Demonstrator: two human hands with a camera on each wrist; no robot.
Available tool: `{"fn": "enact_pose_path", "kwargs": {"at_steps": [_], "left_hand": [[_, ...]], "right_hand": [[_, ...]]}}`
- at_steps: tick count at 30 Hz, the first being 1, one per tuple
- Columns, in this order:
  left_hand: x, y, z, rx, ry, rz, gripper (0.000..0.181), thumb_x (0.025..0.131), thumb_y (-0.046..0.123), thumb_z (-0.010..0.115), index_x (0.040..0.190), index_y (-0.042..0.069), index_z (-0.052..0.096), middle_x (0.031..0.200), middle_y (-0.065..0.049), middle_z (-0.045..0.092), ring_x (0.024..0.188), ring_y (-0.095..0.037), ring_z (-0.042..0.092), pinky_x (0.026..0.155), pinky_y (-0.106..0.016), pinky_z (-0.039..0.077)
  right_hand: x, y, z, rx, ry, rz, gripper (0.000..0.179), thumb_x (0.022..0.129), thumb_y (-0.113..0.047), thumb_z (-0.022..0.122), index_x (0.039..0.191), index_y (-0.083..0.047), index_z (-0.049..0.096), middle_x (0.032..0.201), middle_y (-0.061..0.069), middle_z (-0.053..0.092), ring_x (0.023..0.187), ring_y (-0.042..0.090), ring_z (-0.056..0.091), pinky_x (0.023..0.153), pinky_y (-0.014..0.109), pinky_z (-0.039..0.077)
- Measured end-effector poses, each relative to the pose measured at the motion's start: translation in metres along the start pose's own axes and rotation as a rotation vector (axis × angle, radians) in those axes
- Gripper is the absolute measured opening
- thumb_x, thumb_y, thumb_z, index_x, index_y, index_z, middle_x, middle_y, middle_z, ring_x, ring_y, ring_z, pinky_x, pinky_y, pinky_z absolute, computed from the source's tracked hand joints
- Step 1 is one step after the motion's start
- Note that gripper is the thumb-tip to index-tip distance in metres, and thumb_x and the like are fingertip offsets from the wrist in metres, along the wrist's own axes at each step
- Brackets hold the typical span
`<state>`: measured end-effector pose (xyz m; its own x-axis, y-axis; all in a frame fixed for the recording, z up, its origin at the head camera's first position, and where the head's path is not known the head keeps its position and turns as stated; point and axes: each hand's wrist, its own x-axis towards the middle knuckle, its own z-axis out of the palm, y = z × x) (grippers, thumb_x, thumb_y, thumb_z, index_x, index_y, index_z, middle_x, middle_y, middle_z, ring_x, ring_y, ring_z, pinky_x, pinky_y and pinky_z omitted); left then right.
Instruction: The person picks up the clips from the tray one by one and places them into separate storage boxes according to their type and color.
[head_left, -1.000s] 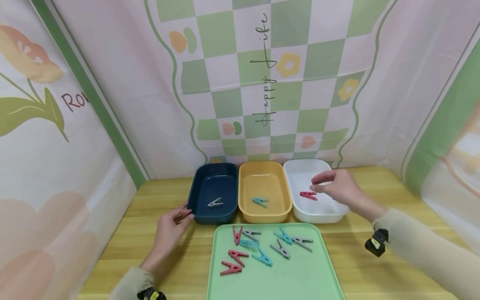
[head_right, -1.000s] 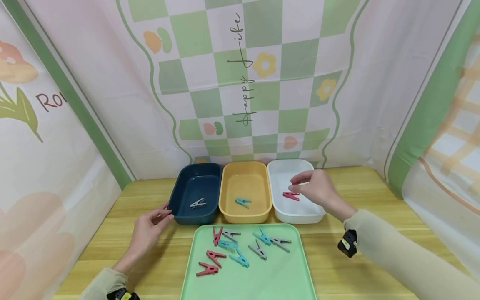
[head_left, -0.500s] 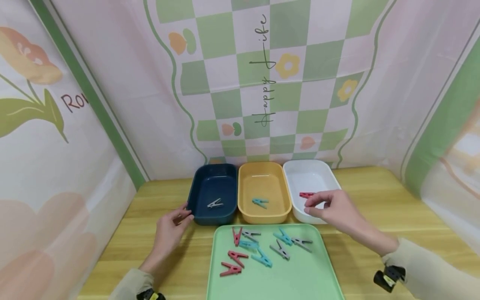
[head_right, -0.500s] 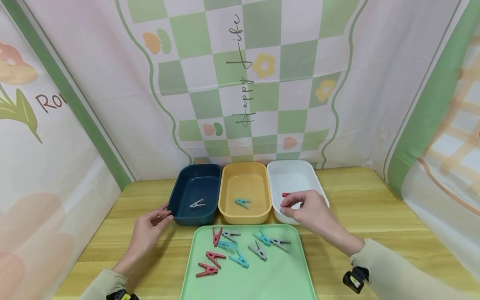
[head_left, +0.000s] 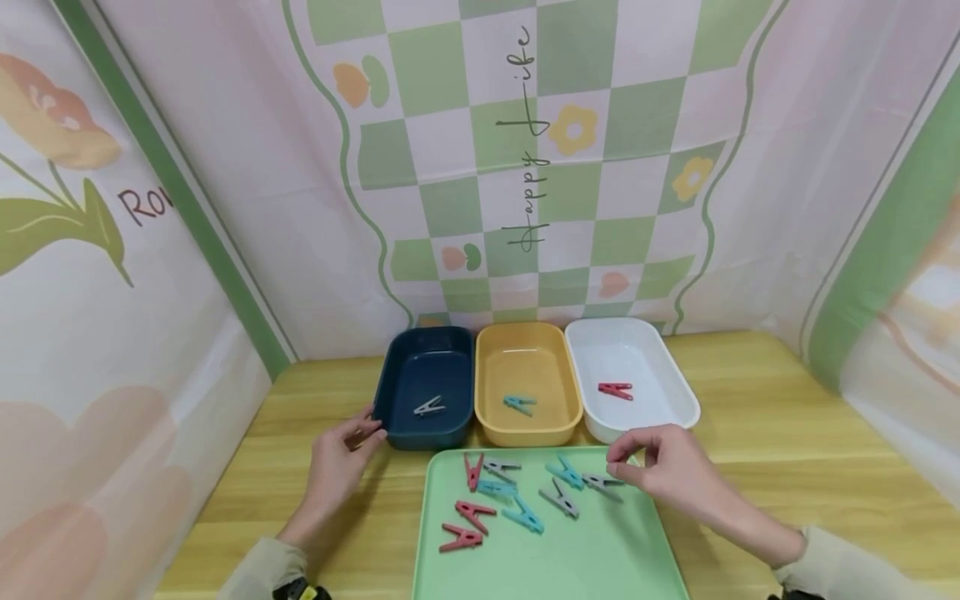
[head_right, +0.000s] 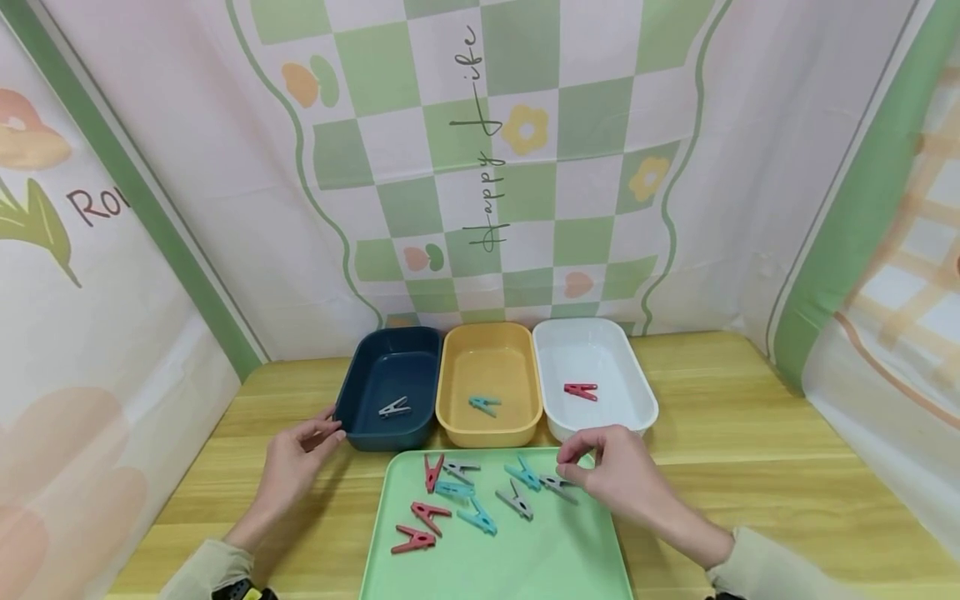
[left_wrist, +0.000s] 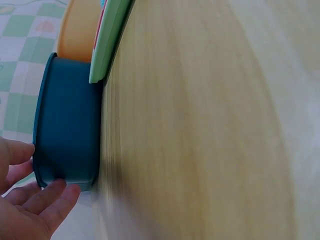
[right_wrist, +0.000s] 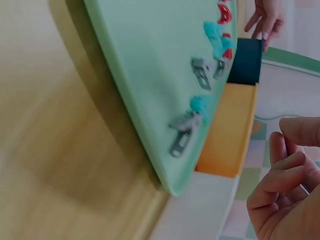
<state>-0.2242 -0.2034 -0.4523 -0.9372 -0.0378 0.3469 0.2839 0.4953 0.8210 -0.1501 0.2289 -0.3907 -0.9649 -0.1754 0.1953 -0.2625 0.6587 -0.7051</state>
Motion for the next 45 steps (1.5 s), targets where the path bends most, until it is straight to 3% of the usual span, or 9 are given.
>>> {"fn": "enact_pose_path", "kwargs": {"at_steps": [5,11,18,22,26,32,38,45], "left_hand": [[0.0,-0.001,0.0,-0.009,-0.001,-0.005,0.018,0.085,0.011,0.072,0.101,0.002,0.071,0.127,-0.007,0.06,0.103,-0.018,0.064,0.079,-0.023,0.054],[0.0,-0.001,-0.001,0.005,-0.005,-0.019,0.018,0.086,0.013,0.072,0.101,0.003,0.071,0.127,-0.005,0.06,0.105,-0.016,0.062,0.08,-0.023,0.054],[0.0,-0.002,0.0,0.002,-0.009,-0.02,0.019,0.086,0.013,0.072,0.102,0.003,0.071,0.128,-0.004,0.059,0.104,-0.016,0.062,0.08,-0.024,0.054],[0.001,-0.002,0.001,0.007,-0.005,-0.008,0.019,0.086,0.014,0.072,0.101,0.004,0.071,0.127,-0.004,0.06,0.105,-0.015,0.062,0.08,-0.025,0.054],[0.001,-0.001,0.0,0.004,-0.004,0.006,0.019,0.085,0.013,0.072,0.101,0.003,0.071,0.127,-0.005,0.06,0.105,-0.017,0.062,0.08,-0.026,0.054],[0.0,-0.001,0.001,-0.003,0.008,0.025,0.016,0.084,0.01,0.073,0.099,0.004,0.072,0.126,-0.009,0.06,0.104,-0.022,0.063,0.079,-0.028,0.055],[0.0,-0.003,0.001,0.002,0.012,0.02,0.012,0.085,0.01,0.073,0.097,0.006,0.072,0.125,-0.009,0.061,0.104,-0.022,0.063,0.079,-0.028,0.055],[0.0,-0.001,0.0,0.005,0.002,0.003,0.016,0.085,0.011,0.072,0.099,0.003,0.072,0.126,-0.007,0.06,0.104,-0.019,0.063,0.08,-0.027,0.054]], "right_hand": [[-0.007,0.004,0.01,0.01,-0.048,0.024,0.01,0.076,-0.022,0.08,0.079,-0.021,0.071,0.076,-0.013,0.065,0.054,0.01,0.047,0.048,0.023,0.039],[-0.011,0.009,0.019,0.003,-0.108,-0.02,0.012,0.075,-0.023,0.08,0.084,-0.019,0.072,0.077,-0.014,0.064,0.063,0.01,0.051,0.052,0.023,0.04],[-0.011,0.018,0.024,-0.029,-0.1,0.004,0.018,0.073,-0.019,0.081,0.089,-0.019,0.073,0.083,-0.011,0.067,0.077,0.015,0.059,0.059,0.023,0.044],[-0.01,0.021,0.025,-0.067,-0.068,0.028,0.029,0.071,-0.017,0.082,0.098,-0.014,0.073,0.09,-0.008,0.069,0.089,0.019,0.063,0.075,0.034,0.052],[-0.009,0.023,0.026,-0.123,-0.053,0.033,0.039,0.068,-0.02,0.084,0.103,-0.012,0.071,0.095,-0.004,0.07,0.098,0.023,0.063,0.088,0.05,0.048],[-0.006,0.028,0.027,-0.178,-0.061,0.066,0.044,0.064,-0.022,0.086,0.105,-0.013,0.071,0.101,-0.002,0.069,0.103,0.028,0.06,0.089,0.052,0.047],[-0.003,0.03,0.03,-0.2,-0.073,0.103,0.033,0.063,-0.015,0.085,0.094,-0.018,0.074,0.1,-0.001,0.069,0.102,0.028,0.06,0.087,0.052,0.047],[-0.003,0.028,0.033,-0.17,-0.111,0.07,0.03,0.063,-0.01,0.083,0.089,-0.021,0.075,0.092,-0.008,0.07,0.099,0.023,0.061,0.087,0.049,0.048]]}}
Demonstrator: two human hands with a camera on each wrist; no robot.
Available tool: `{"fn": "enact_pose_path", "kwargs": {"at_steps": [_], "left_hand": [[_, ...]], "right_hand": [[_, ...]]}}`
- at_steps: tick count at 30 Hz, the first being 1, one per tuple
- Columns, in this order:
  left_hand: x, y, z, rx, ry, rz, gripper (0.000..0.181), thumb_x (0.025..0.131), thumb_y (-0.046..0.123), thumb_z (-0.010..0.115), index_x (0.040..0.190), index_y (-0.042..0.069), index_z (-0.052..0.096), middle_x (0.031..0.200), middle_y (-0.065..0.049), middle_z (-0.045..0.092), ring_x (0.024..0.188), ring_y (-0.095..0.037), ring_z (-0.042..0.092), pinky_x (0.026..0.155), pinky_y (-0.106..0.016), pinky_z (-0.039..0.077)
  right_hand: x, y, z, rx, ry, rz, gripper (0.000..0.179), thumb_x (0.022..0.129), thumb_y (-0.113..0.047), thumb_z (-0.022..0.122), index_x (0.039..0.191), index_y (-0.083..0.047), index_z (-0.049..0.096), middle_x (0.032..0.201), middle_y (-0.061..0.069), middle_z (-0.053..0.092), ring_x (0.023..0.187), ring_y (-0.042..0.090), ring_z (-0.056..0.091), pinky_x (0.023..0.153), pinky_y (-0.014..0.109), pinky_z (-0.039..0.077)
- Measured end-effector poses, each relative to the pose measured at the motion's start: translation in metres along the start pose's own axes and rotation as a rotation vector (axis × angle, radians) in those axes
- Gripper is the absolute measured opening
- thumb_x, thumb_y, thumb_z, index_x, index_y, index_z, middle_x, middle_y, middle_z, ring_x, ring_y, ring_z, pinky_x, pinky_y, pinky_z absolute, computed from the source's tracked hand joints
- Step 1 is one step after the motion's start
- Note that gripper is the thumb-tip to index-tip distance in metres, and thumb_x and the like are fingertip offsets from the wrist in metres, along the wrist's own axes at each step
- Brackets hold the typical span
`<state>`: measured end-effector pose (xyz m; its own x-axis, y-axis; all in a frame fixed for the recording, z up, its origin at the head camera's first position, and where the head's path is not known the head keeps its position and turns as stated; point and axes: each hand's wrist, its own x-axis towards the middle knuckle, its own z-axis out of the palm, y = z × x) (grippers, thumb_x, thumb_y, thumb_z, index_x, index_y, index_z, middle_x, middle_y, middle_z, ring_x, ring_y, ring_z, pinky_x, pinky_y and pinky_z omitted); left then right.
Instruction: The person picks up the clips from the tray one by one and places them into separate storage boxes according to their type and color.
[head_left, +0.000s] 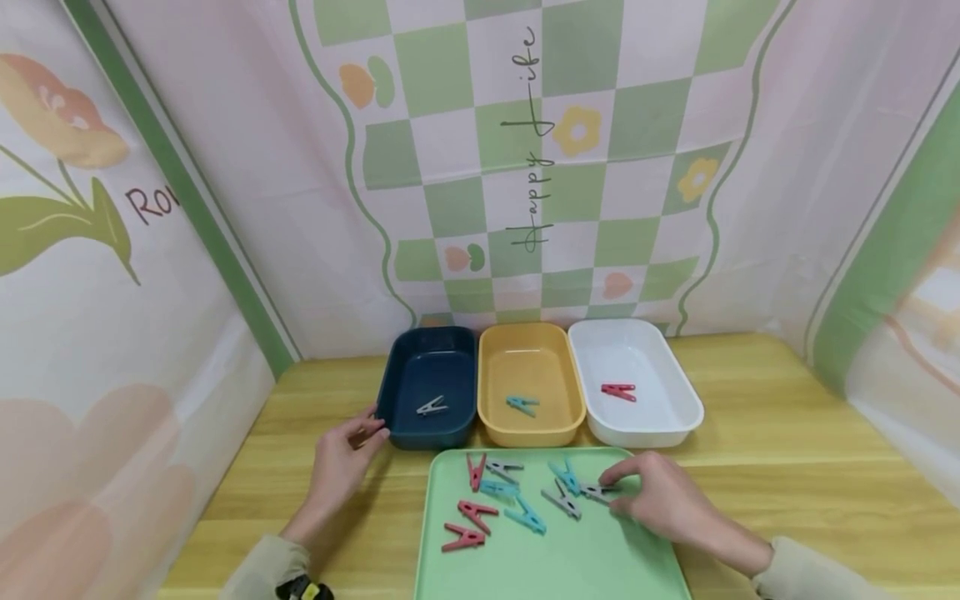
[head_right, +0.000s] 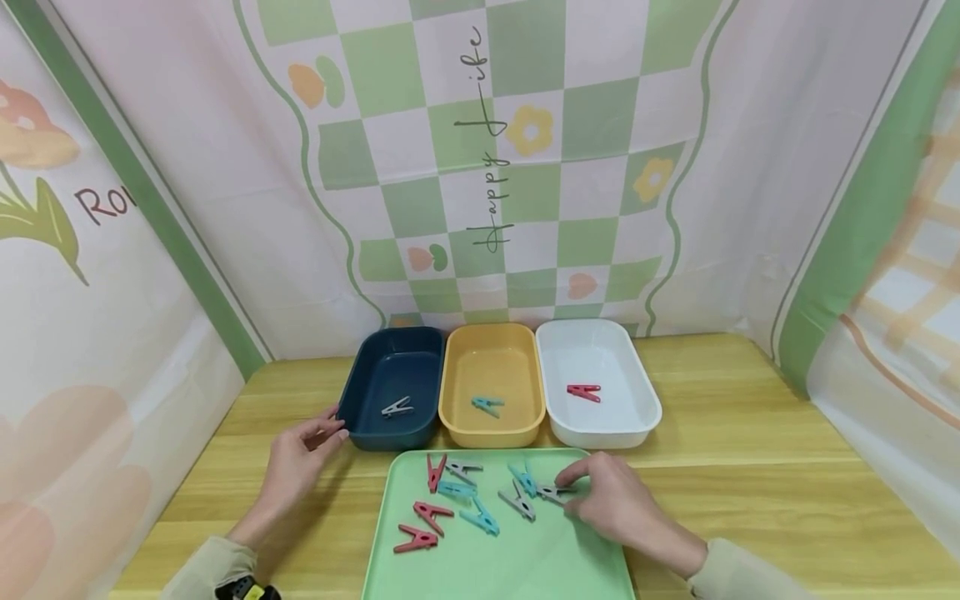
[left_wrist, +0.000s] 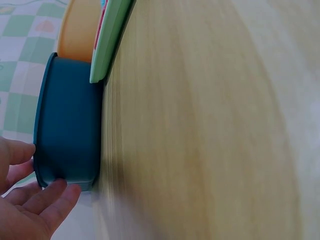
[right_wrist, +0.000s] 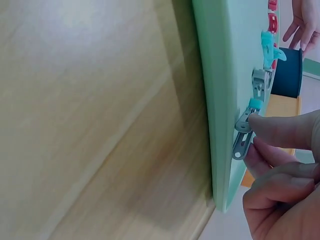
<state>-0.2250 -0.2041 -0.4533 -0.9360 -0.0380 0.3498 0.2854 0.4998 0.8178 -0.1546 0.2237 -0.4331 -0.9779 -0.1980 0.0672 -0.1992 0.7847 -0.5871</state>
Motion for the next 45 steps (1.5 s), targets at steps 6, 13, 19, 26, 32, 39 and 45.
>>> {"fn": "enact_pose_path", "kwargs": {"at_steps": [6,13,19,26,32,39,45], "left_hand": [[0.001,0.001,0.0,-0.003,0.007,0.018,0.016,0.085,0.009,0.073,0.099,0.002,0.072,0.126,-0.008,0.061,0.104,-0.021,0.063,0.08,-0.03,0.055],[0.001,-0.001,0.0,0.004,0.001,0.009,0.016,0.085,0.01,0.073,0.098,0.002,0.072,0.125,-0.006,0.061,0.104,-0.019,0.063,0.079,-0.028,0.055],[0.0,-0.001,0.001,-0.008,0.003,0.012,0.017,0.085,0.01,0.073,0.1,0.001,0.071,0.126,-0.007,0.061,0.105,-0.021,0.063,0.079,-0.028,0.055],[0.0,-0.001,0.001,-0.007,0.008,0.009,0.018,0.084,0.01,0.074,0.1,0.001,0.071,0.126,-0.008,0.061,0.104,-0.022,0.063,0.079,-0.027,0.055],[0.0,0.001,0.0,0.004,-0.003,0.01,0.019,0.085,0.012,0.073,0.101,0.002,0.071,0.127,-0.007,0.06,0.106,-0.021,0.062,0.08,-0.028,0.054],[0.0,0.0,-0.001,0.007,-0.009,0.007,0.019,0.086,0.012,0.072,0.101,0.002,0.071,0.127,-0.006,0.06,0.105,-0.017,0.062,0.081,-0.028,0.054],[0.0,0.0,-0.001,0.009,-0.015,0.0,0.018,0.086,0.013,0.072,0.101,0.003,0.071,0.127,-0.005,0.06,0.107,-0.017,0.061,0.082,-0.03,0.054]], "right_hand": [[0.003,0.0,0.005,0.053,-0.039,-0.108,0.033,0.065,-0.009,0.083,0.095,-0.017,0.075,0.092,-0.011,0.07,0.098,0.019,0.062,0.088,0.047,0.049],[0.001,0.004,0.006,0.078,-0.038,-0.129,0.04,0.061,-0.009,0.085,0.099,-0.012,0.073,0.095,-0.007,0.07,0.099,0.023,0.062,0.088,0.05,0.048],[0.001,0.007,0.005,0.067,-0.04,-0.102,0.042,0.058,-0.006,0.084,0.098,-0.012,0.074,0.094,-0.009,0.069,0.098,0.02,0.061,0.089,0.048,0.048],[0.002,0.005,0.009,0.084,-0.057,-0.115,0.042,0.059,-0.008,0.085,0.099,-0.015,0.074,0.094,-0.011,0.069,0.099,0.021,0.061,0.089,0.051,0.047],[0.002,0.005,0.01,0.101,-0.05,-0.113,0.044,0.058,-0.007,0.084,0.1,-0.013,0.073,0.096,-0.01,0.069,0.1,0.022,0.061,0.09,0.052,0.046],[0.003,0.007,0.01,0.076,-0.043,-0.111,0.044,0.057,-0.004,0.083,0.099,-0.013,0.074,0.095,-0.009,0.069,0.101,0.022,0.06,0.091,0.051,0.046],[0.003,0.004,0.012,0.087,-0.054,-0.109,0.043,0.058,-0.004,0.084,0.099,-0.014,0.074,0.095,-0.01,0.069,0.101,0.023,0.06,0.09,0.054,0.045]]}}
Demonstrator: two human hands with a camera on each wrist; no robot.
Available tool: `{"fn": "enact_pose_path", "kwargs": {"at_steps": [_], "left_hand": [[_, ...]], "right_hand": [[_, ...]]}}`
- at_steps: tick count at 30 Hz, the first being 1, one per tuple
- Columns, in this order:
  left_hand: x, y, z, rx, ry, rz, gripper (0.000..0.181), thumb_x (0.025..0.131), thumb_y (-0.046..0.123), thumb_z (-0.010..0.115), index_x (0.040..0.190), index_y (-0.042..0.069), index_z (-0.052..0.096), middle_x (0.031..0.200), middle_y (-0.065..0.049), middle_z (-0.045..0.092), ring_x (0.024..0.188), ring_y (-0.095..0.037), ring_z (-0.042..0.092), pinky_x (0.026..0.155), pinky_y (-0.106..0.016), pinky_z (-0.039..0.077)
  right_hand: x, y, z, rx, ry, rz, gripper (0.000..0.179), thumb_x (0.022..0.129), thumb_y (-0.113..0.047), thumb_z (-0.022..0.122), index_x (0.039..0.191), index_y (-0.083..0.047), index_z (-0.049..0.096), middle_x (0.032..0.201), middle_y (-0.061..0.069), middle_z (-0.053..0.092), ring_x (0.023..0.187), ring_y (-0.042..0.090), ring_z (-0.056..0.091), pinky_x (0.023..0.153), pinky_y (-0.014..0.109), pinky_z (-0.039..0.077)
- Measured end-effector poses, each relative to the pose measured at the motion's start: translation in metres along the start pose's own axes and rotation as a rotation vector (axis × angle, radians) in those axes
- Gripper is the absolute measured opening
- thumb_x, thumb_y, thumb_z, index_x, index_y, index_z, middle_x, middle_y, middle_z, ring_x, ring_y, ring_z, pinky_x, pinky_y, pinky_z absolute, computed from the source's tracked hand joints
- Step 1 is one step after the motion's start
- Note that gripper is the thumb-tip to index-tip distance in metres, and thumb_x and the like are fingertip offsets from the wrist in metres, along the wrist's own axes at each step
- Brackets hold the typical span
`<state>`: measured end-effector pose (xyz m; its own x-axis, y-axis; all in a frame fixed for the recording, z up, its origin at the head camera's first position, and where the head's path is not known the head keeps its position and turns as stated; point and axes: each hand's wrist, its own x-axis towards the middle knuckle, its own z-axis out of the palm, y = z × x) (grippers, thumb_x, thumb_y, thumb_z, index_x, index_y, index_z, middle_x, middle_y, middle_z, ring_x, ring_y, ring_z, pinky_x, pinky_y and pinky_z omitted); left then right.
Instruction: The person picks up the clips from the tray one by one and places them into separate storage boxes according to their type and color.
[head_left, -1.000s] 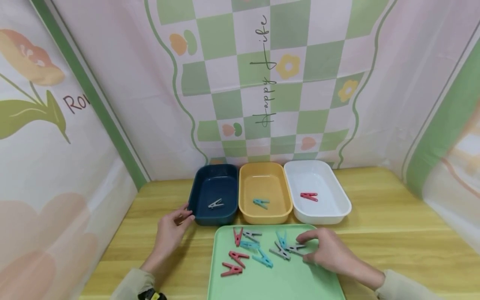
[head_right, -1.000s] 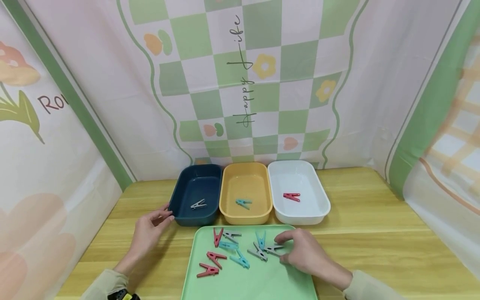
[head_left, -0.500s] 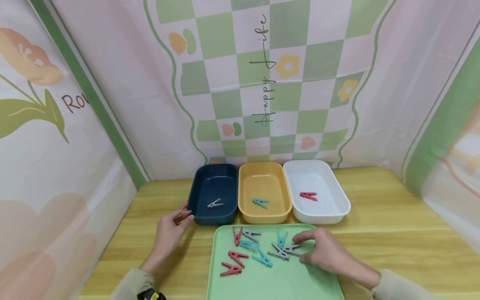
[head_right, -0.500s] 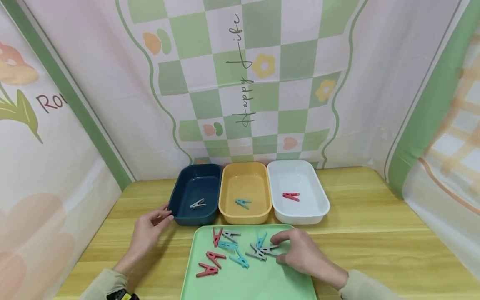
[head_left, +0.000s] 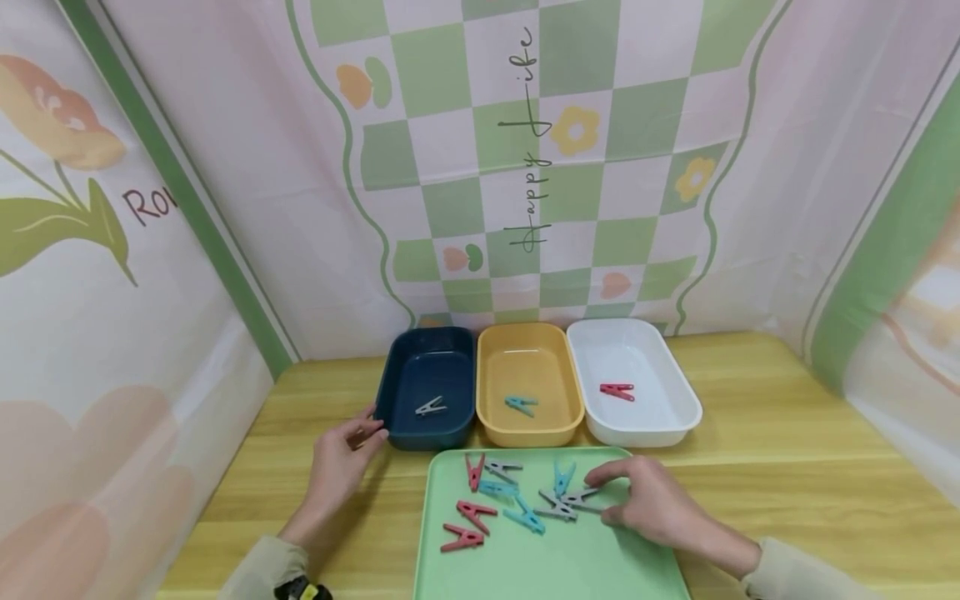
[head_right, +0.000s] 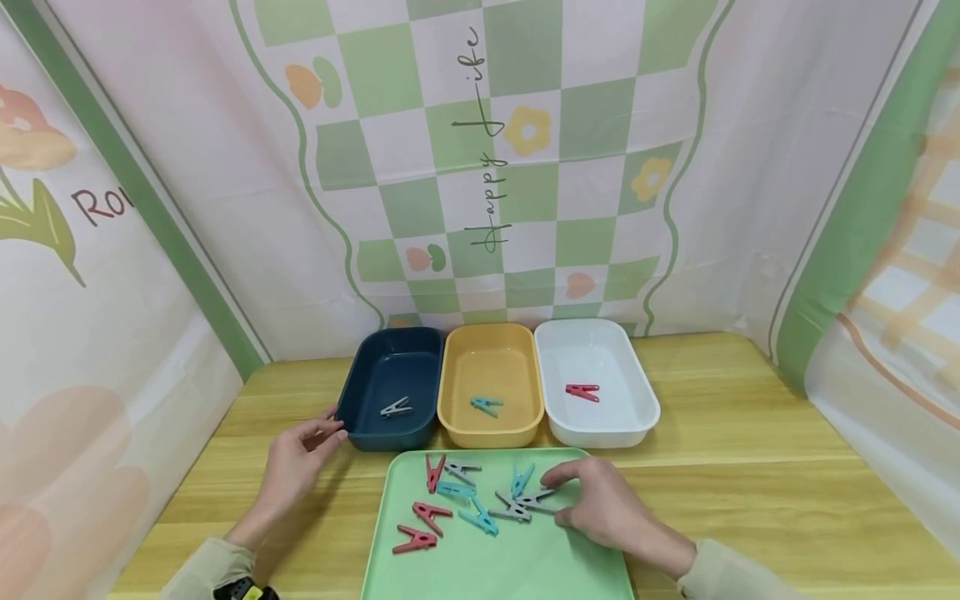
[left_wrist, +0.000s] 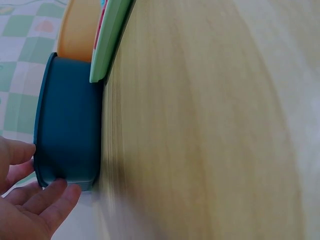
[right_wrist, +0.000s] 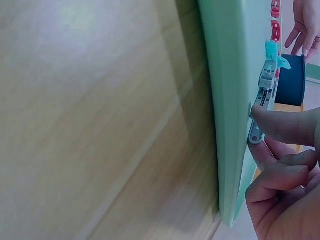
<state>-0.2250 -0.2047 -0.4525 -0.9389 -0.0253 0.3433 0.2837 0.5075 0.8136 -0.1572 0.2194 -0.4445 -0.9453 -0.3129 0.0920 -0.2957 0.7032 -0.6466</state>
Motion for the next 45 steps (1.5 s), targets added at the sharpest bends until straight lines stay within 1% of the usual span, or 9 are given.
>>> {"fn": "enact_pose_path", "kwargs": {"at_steps": [8,14,21,27,33,38,41,43,45], "left_hand": [[0.0002,-0.0001,0.0003,-0.006,0.0,0.004,0.018,0.086,0.013,0.072,0.101,0.003,0.071,0.127,-0.005,0.06,0.11,-0.019,0.06,0.082,-0.03,0.054],[0.0004,-0.0003,0.0004,0.0,0.002,0.004,0.017,0.086,0.013,0.072,0.1,0.003,0.071,0.127,-0.005,0.06,0.109,-0.017,0.061,0.082,-0.028,0.054],[-0.0002,-0.0003,0.0015,0.005,-0.001,-0.001,0.016,0.086,0.012,0.072,0.1,0.004,0.071,0.127,-0.004,0.06,0.108,-0.017,0.061,0.082,-0.028,0.054],[-0.0001,0.0012,0.0011,0.003,0.0,-0.006,0.016,0.086,0.012,0.071,0.1,0.004,0.072,0.127,-0.005,0.06,0.108,-0.017,0.061,0.081,-0.025,0.054],[0.0,0.0016,0.0005,0.004,0.005,-0.008,0.016,0.086,0.012,0.072,0.099,0.003,0.072,0.127,-0.005,0.06,0.107,-0.019,0.061,0.08,-0.027,0.054],[0.0001,0.0007,0.0007,0.006,0.003,-0.007,0.016,0.086,0.012,0.072,0.099,0.004,0.072,0.127,-0.004,0.06,0.109,-0.018,0.061,0.081,-0.029,0.054],[-0.0001,0.0008,0.0008,-0.001,0.003,-0.006,0.016,0.086,0.011,0.072,0.1,0.003,0.071,0.127,-0.005,0.06,0.109,-0.02,0.061,0.082,-0.03,0.054],[-0.0001,0.001,0.0007,-0.004,0.004,-0.006,0.017,0.086,0.011,0.072,0.1,0.003,0.071,0.127,-0.005,0.06,0.109,-0.019,0.061,0.082,-0.03,0.054],[-0.0001,0.001,0.0006,-0.003,0.005,-0.007,0.017,0.086,0.011,0.072,0.101,0.003,0.071,0.128,-0.005,0.06,0.108,-0.018,0.061,0.082,-0.029,0.054]], "right_hand": [[-0.0003,0.0007,-0.0019,-0.051,0.029,0.032,0.045,0.055,-0.016,0.089,0.098,-0.015,0.073,0.094,-0.009,0.069,0.097,0.021,0.061,0.089,0.048,0.048],[-0.001,-0.0009,-0.0004,-0.135,0.038,0.046,0.046,0.055,-0.024,0.09,0.098,-0.016,0.074,0.085,-0.01,0.062,0.083,0.012,0.057,0.077,0.039,0.05],[-0.0021,-0.0014,0.0005,-0.144,0.034,0.041,0.038,0.057,-0.023,0.09,0.092,-0.018,0.075,0.082,-0.01,0.059,0.079,0.01,0.052,0.069,0.031,0.046],[-0.0044,0.0007,-0.001,-0.146,0.042,0.07,0.042,0.055,-0.023,0.09,0.094,-0.018,0.075,0.083,-0.009,0.058,0.078,0.01,0.05,0.068,0.03,0.045],[-0.0033,0.0012,-0.0001,-0.131,0.034,0.068,0.042,0.056,-0.021,0.089,0.096,-0.018,0.075,0.083,-0.01,0.056,0.077,0.01,0.049,0.067,0.027,0.043],[-0.0042,0.0012,-0.0002,-0.115,0.038,0.059,0.039,0.058,-0.019,0.088,0.095,-0.018,0.075,0.086,-0.008,0.056,0.081,0.012,0.051,0.071,0.031,0.046],[-0.0052,0.0013,-0.0008,-0.107,0.049,0.048,0.037,0.06,-0.02,0.088,0.096,-0.019,0.075,0.097,-0.003,0.06,0.092,0.018,0.055,0.081,0.041,0.049],[-0.0059,0.0013,-0.0012,-0.093,0.059,0.033,0.037,0.062,-0.02,0.087,0.097,-0.017,0.075,0.107,0.001,0.062,0.101,0.025,0.057,0.09,0.05,0.046],[-0.0066,0.0008,-0.0019,-0.076,0.064,0.014,0.036,0.064,-0.019,0.086,0.098,-0.015,0.075,0.112,0.004,0.064,0.107,0.03,0.057,0.093,0.054,0.044]]}}
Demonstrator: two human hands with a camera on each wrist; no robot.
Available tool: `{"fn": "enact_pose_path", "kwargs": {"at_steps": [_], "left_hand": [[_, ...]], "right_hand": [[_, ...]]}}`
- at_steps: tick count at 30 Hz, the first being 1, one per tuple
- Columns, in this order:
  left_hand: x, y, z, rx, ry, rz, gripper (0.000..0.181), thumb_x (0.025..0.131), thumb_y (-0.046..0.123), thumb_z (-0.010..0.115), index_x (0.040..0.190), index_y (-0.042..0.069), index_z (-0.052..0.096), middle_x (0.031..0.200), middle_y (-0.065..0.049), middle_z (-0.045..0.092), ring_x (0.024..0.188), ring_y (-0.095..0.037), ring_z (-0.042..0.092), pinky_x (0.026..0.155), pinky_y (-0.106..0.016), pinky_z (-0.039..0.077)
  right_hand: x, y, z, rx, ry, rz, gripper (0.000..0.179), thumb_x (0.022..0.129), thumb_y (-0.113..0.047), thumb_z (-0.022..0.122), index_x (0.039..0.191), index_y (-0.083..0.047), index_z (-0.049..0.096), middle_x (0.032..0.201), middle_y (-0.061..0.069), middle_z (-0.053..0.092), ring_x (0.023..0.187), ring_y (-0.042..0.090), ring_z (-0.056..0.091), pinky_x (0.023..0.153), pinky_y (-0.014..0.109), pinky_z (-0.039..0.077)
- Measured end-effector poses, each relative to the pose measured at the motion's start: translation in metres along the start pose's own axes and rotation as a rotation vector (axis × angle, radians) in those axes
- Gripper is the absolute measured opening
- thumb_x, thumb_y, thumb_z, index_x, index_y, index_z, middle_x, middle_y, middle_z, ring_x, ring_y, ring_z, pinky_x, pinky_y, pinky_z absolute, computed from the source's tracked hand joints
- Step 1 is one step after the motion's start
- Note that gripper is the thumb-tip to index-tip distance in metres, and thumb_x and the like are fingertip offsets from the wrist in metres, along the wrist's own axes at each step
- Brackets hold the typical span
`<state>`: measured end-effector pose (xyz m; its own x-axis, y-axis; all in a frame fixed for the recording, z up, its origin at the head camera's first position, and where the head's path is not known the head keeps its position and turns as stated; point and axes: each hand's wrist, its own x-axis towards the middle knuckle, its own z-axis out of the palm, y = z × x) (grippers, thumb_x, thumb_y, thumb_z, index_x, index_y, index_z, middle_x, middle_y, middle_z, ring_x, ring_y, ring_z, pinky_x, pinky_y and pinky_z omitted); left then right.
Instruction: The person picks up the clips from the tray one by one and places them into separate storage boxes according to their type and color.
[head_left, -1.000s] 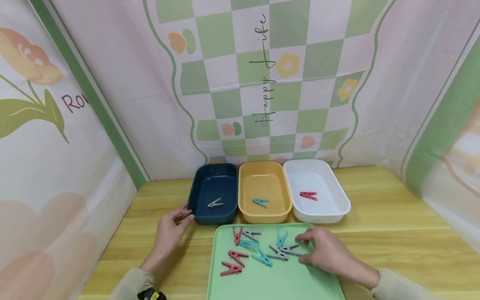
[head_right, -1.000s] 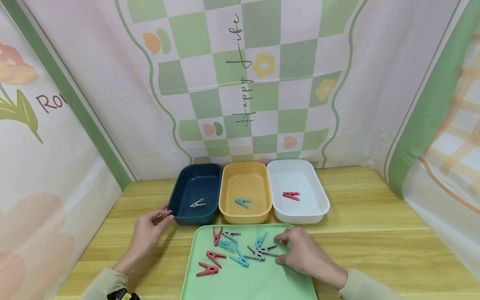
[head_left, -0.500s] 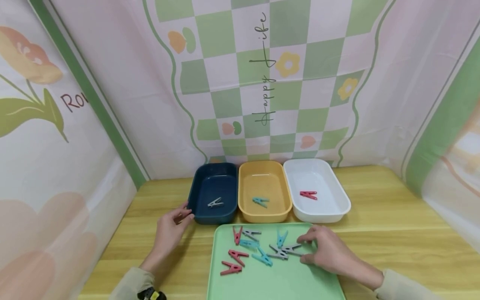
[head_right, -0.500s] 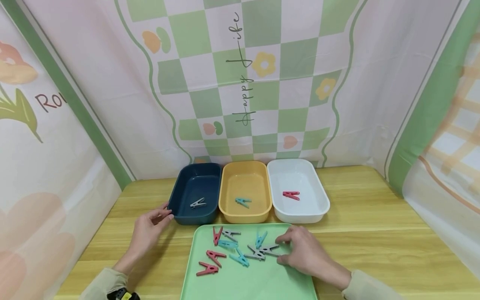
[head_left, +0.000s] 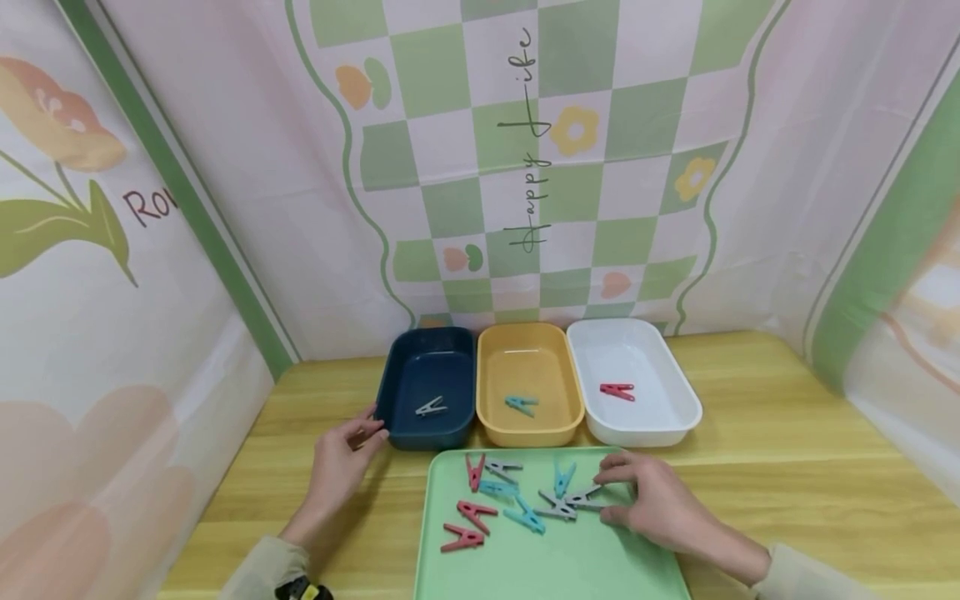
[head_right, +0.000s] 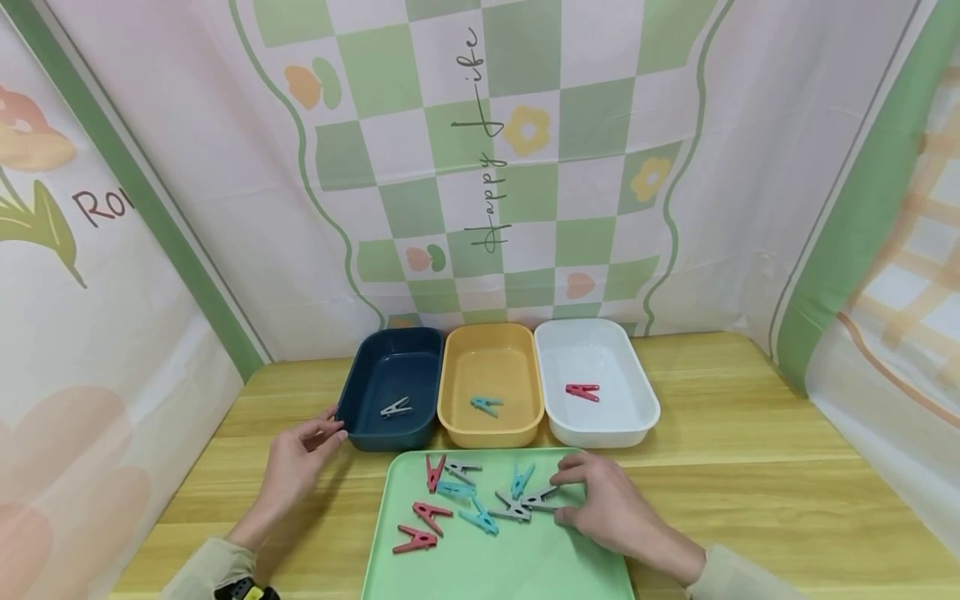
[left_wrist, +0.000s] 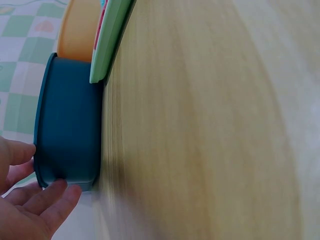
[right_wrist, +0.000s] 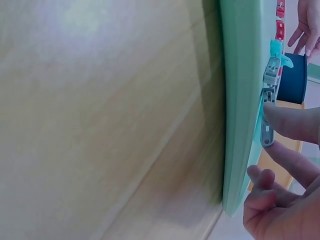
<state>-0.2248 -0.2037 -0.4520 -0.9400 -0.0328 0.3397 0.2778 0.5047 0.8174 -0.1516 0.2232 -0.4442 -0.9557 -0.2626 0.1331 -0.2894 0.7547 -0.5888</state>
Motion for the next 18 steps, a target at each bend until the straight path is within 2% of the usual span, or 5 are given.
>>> {"fn": "enact_pose_path", "kwargs": {"at_steps": [1,5,7,12,18], "left_hand": [[0.0,0.0001,0.0,0.001,0.0,-0.001,0.017,0.086,0.011,0.072,0.101,0.003,0.071,0.128,-0.005,0.059,0.108,-0.018,0.061,0.082,-0.029,0.054],[-0.0004,-0.0004,0.0001,0.01,-0.001,-0.003,0.018,0.086,0.012,0.072,0.102,0.003,0.071,0.128,-0.004,0.059,0.108,-0.017,0.061,0.082,-0.026,0.053],[-0.0006,-0.0011,0.0,0.013,-0.002,0.0,0.018,0.086,0.012,0.072,0.102,0.003,0.071,0.128,-0.005,0.059,0.109,-0.019,0.061,0.081,-0.025,0.053],[-0.0006,-0.0016,0.0001,0.011,-0.002,0.002,0.018,0.086,0.012,0.071,0.102,0.003,0.071,0.128,-0.005,0.059,0.11,-0.021,0.06,0.082,-0.025,0.053],[-0.0005,-0.0003,0.0002,0.011,-0.002,0.003,0.018,0.086,0.012,0.071,0.101,0.002,0.071,0.128,-0.005,0.059,0.11,-0.02,0.06,0.081,-0.024,0.053]], "right_hand": [[-0.0004,-0.0003,-0.0004,0.006,0.001,-0.005,0.037,0.064,-0.018,0.086,0.099,-0.015,0.075,0.112,0.004,0.065,0.108,0.03,0.057,0.094,0.053,0.044],[-0.0009,-0.001,-0.0028,0.026,-0.029,0.004,0.038,0.064,-0.02,0.086,0.1,-0.015,0.075,0.103,-0.001,0.07,0.094,0.02,0.061,0.078,0.037,0.052],[-0.0012,-0.0016,-0.0043,0.04,-0.045,0.013,0.039,0.063,-0.022,0.086,0.1,-0.014,0.075,0.099,-0.003,0.071,0.093,0.019,0.062,0.075,0.036,0.053],[-0.0014,-0.0017,-0.0064,0.109,-0.065,0.025,0.041,0.064,-0.024,0.086,0.101,-0.011,0.074,0.096,-0.001,0.072,0.1,0.025,0.063,0.086,0.049,0.051],[-0.0006,0.0025,-0.0082,0.187,-0.081,0.057,0.043,0.063,-0.029,0.086,0.101,-0.013,0.073,0.096,0.0,0.072,0.094,0.024,0.065,0.083,0.049,0.052]]}}
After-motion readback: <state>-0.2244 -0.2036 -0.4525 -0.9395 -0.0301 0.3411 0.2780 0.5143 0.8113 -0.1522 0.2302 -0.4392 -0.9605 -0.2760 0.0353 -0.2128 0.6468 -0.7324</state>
